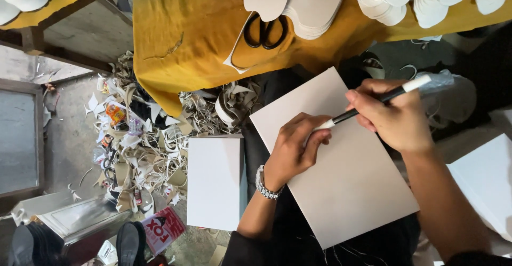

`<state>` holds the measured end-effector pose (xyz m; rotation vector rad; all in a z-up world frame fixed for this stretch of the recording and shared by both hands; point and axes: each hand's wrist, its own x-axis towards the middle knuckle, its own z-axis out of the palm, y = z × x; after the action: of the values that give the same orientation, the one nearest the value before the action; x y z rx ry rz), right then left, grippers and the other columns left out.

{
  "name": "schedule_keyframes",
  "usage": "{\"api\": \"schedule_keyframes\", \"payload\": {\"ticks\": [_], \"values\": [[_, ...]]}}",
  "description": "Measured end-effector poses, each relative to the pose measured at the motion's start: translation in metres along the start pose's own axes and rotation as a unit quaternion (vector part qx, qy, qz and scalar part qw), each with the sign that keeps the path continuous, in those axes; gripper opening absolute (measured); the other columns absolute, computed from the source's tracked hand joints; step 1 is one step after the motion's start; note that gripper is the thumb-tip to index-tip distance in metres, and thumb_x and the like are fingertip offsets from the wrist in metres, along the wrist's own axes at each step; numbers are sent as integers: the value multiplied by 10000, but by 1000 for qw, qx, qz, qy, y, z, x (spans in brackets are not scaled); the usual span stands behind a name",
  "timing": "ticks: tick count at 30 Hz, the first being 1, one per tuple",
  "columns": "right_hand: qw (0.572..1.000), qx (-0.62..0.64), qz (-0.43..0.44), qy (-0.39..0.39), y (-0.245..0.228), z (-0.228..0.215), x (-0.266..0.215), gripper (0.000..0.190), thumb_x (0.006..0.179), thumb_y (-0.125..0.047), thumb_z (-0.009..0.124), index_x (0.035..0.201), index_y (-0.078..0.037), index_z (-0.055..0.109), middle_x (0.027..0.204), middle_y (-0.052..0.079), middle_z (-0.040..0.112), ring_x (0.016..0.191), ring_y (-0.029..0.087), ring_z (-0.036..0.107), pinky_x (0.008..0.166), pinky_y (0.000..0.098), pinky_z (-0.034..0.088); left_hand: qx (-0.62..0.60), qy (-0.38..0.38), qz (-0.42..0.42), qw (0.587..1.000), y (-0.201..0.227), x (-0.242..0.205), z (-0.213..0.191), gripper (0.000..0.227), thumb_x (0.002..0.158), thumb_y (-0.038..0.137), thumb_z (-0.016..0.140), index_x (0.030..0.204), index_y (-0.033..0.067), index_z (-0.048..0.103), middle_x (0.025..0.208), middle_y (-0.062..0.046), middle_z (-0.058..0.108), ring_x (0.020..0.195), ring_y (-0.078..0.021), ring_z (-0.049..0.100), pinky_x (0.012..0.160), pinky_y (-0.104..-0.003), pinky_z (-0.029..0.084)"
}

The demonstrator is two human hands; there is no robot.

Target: Packing finished shoes into cardboard boxes with tissue paper and labeling the boxes with a marker.

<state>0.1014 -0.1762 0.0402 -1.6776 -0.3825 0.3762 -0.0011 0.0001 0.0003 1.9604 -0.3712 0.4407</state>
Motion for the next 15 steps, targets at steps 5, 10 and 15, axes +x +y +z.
{"api": "schedule_keyframes", "payload": {"ticks": [5, 10, 15], "values": [[988, 14, -52, -146, 27, -5, 5, 130, 1047, -161, 563, 1041, -32, 578, 662, 16, 508, 566, 94, 463, 534, 218, 342, 68, 19, -100, 992, -2, 4, -25, 175, 1023, 79, 608, 1193, 55, 638, 1155, -106, 733, 1001, -281, 697, 967, -368, 523], [993, -31, -22, -109, 48, -26, -3, 251, 1052, -69, 493, 1282, -76, 592, 837, 46, 578, 657, 127, 530, 577, 247, 476, 209, 117, -121, 963, -65, 6, -84, 81, 1004, 63, 634, 1083, 44, 627, 882, -59, 687, 703, -184, 616, 651, -327, 466], [998, -33, 12, -61, 78, -40, -23, 194, 1103, -200, 486, 1183, -94, 627, 735, 20, 501, 645, 118, 449, 549, 253, 356, 285, 72, -53, 954, -153, 25, -108, 155, 1050, 48, 606, 940, -41, 669, 697, -83, 700, 456, -95, 600, 383, -187, 458]]}}
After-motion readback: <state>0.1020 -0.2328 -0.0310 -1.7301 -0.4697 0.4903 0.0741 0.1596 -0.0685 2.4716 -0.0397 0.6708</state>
